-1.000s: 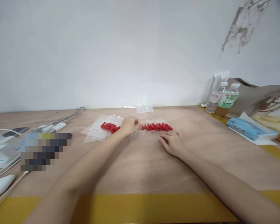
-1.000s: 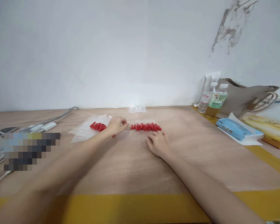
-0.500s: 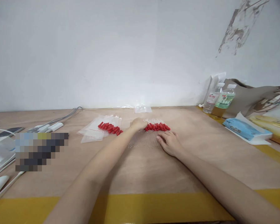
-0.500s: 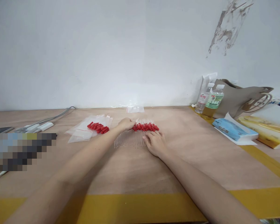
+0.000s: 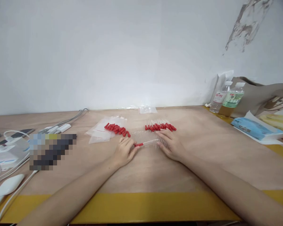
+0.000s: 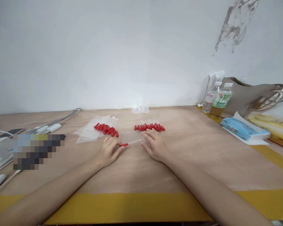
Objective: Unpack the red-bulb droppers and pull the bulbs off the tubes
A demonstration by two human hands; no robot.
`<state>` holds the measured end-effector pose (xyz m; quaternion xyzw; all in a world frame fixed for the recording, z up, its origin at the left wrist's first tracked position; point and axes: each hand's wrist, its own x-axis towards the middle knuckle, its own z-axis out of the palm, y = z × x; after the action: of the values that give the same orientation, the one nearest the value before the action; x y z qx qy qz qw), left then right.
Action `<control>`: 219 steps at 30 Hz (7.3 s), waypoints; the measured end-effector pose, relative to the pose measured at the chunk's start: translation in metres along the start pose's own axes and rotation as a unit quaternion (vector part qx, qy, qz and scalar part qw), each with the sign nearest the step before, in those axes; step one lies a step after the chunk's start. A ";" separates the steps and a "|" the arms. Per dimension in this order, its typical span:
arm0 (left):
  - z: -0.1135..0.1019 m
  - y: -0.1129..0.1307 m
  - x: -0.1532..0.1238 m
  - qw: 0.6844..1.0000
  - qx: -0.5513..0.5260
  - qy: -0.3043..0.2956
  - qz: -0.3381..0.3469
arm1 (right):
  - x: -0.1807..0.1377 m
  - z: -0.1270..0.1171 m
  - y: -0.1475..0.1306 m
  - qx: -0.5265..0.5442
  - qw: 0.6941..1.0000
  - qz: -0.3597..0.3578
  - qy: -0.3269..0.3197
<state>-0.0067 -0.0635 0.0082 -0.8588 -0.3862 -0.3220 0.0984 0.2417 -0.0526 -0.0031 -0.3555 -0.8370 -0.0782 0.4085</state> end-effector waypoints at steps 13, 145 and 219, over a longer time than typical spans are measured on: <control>0.005 0.011 0.002 0.998 -0.008 0.009 0.069 | 0.002 0.018 -0.020 -0.006 0.991 -0.130 -0.024; 0.016 0.014 0.002 0.981 -0.178 -0.078 -0.008 | -0.001 0.010 -0.012 -0.028 0.990 -0.127 -0.056; 0.079 0.018 0.137 0.935 -0.127 -0.027 -0.330 | -0.003 -0.012 0.034 -0.092 0.953 0.286 -0.047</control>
<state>0.1112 0.0396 0.0351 -0.6965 -0.6063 -0.3598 -0.1338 0.2730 -0.0340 -0.0028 -0.6194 -0.7075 -0.0175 0.3398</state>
